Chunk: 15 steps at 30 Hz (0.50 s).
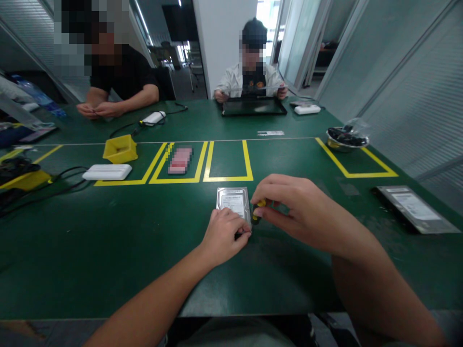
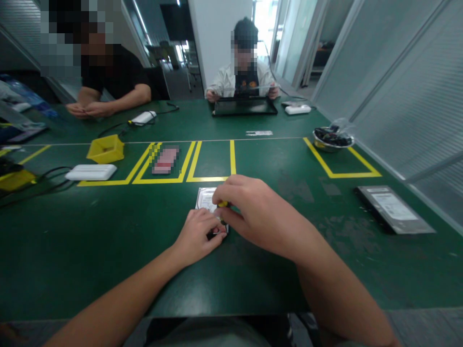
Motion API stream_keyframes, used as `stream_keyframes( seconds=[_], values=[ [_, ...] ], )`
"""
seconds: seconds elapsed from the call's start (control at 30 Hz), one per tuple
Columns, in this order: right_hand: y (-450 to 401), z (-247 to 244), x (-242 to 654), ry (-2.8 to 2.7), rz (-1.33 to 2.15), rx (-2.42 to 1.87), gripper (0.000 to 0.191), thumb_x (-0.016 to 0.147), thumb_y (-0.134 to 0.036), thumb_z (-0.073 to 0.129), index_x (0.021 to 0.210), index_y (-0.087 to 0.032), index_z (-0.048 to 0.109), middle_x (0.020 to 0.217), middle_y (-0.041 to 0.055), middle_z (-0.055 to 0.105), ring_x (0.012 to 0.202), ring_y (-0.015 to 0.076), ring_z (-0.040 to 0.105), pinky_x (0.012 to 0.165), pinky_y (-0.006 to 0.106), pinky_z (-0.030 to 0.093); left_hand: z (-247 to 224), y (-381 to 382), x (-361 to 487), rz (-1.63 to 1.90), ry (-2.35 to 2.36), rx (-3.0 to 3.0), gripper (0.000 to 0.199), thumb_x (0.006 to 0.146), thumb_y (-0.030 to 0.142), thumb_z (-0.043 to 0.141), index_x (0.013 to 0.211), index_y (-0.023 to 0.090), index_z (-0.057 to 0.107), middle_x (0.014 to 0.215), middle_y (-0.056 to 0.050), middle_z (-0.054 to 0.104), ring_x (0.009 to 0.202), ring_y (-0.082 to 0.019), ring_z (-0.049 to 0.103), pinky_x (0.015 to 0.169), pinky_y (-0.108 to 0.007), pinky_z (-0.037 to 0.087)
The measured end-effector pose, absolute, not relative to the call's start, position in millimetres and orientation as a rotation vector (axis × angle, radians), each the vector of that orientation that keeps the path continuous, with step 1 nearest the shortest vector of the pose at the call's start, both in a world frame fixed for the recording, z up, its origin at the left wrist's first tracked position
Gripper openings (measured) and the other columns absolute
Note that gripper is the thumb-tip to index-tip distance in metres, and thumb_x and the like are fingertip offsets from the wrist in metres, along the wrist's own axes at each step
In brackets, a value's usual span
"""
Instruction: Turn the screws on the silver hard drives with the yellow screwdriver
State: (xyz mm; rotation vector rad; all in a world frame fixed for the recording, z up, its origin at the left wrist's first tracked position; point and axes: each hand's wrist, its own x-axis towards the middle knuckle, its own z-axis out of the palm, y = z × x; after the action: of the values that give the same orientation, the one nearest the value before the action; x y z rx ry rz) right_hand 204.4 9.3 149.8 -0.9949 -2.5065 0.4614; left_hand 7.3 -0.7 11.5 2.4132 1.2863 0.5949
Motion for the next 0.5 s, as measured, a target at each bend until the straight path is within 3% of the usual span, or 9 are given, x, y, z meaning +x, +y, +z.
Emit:
stream_keyframes(
  seconds=[0.17, 0.5],
  values=[
    [9.9, 150.6, 203.7, -2.526, 0.473, -0.998, 0.011, 0.092, -0.016, 0.057, 0.093, -0.017, 0.067, 0.091, 0.0031, 0.066, 0.083, 0.0143, 0.058, 0.072, 0.027, 0.041, 12.3, -0.4, 5.9, 0.59, 1.279, 2.414, 0.007, 0.085, 0.028, 0.063, 0.081, 0.023, 0.066, 0.079, 0.0, 0.067, 0.088, -0.021, 0.053, 0.081, -0.038, 0.029],
    [8.4, 152.8, 208.3, -2.57, 0.504, -0.954, 0.021, 0.09, -0.008, 0.053, 0.099, -0.017, 0.069, 0.105, 0.0051, 0.069, 0.093, 0.0151, 0.063, 0.081, 0.026, 0.045, 10.3, -0.8, 1.7, 0.586, 1.267, 2.425, 0.006, 0.085, 0.028, 0.064, 0.084, 0.024, 0.068, 0.079, 0.0, 0.067, 0.088, -0.021, 0.054, 0.082, -0.038, 0.03]
  ],
)
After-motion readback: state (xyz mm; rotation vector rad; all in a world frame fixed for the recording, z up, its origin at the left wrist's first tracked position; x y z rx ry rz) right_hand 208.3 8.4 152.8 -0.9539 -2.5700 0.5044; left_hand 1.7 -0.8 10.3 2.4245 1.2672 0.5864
